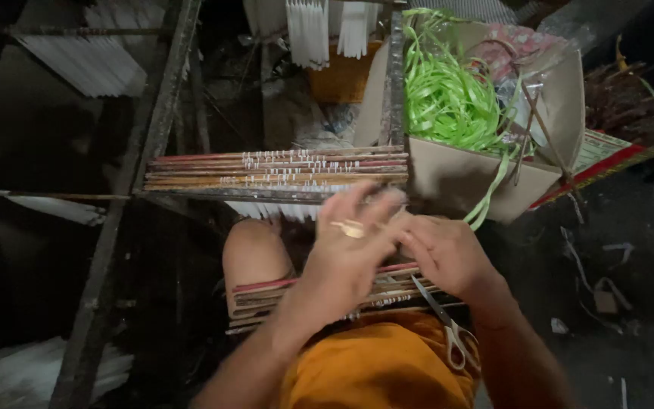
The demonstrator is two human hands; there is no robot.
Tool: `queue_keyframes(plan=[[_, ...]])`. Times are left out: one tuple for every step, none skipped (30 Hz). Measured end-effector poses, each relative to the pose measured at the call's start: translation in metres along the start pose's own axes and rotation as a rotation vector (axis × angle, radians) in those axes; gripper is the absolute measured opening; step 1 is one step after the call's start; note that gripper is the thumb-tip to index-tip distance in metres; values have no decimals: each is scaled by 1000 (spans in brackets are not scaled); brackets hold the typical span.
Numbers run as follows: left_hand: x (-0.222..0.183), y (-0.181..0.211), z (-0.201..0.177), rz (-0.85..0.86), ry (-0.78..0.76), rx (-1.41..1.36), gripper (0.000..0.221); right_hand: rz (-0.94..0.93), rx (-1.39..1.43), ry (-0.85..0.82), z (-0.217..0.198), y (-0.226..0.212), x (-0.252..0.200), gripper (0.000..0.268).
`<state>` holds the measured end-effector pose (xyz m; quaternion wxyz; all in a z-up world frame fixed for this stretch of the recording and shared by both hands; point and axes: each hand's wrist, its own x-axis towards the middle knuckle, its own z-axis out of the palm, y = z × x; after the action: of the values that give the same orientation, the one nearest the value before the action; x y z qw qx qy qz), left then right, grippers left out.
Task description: Bundling candles together using plastic strips and scissors in a production facility
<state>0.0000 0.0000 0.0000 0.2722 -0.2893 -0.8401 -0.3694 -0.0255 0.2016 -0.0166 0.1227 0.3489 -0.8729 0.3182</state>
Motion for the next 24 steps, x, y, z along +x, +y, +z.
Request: queue_keyframes(plan=[[3, 4, -5, -6, -1, -3, 30, 3, 2, -6, -2, 6, -4, 18], [7, 9, -10, 61, -190, 81, 40, -70, -25, -77, -4, 12, -8, 11], [12, 11, -16, 131, -375, 172, 52, -151, -52, -143, -5, 20, -8, 14], [10, 7, -13, 128, -372, 176, 52, -156, -51, -143, -8, 18, -6, 14], [9, 2, -9, 163, -337, 218, 51, -88, -51, -189, -10, 16, -4, 14], [9, -3, -5, 197, -301, 259, 50, -21, -50, -235, -13, 16, -2, 15], [7, -8, -2, 205, -303, 256, 50, -15, -54, -229, -15, 13, 0, 15], [6, -14, 2, 205, -289, 242, 44, 10, 35, -195, -16, 12, 2, 15], [2, -17, 7, 200, -279, 220, 38, 43, 124, -165, -17, 9, 0, 19], [-1, -20, 11, 204, -283, 209, 38, 55, 121, -164, -21, 7, 0, 19], [-1, -24, 16, 216, -260, 191, 20, 67, 168, -184, -25, 6, 1, 19], [-2, -28, 20, 228, -237, 172, 6, 79, 215, -203, -29, 5, 3, 19], [-3, -30, 24, 230, -235, 168, 6, 82, 212, -203, -33, 4, 6, 19], [-4, -32, 28, 182, -219, 119, 13, 69, 236, -210, -38, 2, 8, 17], [-5, -35, 32, 136, -202, 73, 21, 54, 259, -215, -43, 0, 12, 15], [-4, -35, 27, 140, -200, 71, 21, 54, 255, -213, -49, 3, 10, 15], [-2, -36, 23, 101, -174, 19, 18, 30, 189, -217, -56, 6, 9, 17], [-1, -37, 19, 62, -148, -34, 17, 5, 123, -222, -63, 9, 7, 19], [2, -42, 15, 69, -147, -38, 17, 8, 116, -218, -67, 17, 4, 19], [4, -47, 11, 29, -124, -78, 15, 14, 79, -211, -72, 25, -1, 19], [8, -52, 7, -10, -100, -117, 14, 17, 41, -202, -77, 34, -4, 25], [17, -48, 3, -2, -97, -121, 14, 17, 33, -198, -83, 30, -9, 25], [26, -43, -2, -66, -113, -258, 15, 241, 96, -134, -89, 25, -13, 24], [34, -38, -7, -130, -131, -396, 17, 463, 159, -64, -95, 20, -18, 26]])
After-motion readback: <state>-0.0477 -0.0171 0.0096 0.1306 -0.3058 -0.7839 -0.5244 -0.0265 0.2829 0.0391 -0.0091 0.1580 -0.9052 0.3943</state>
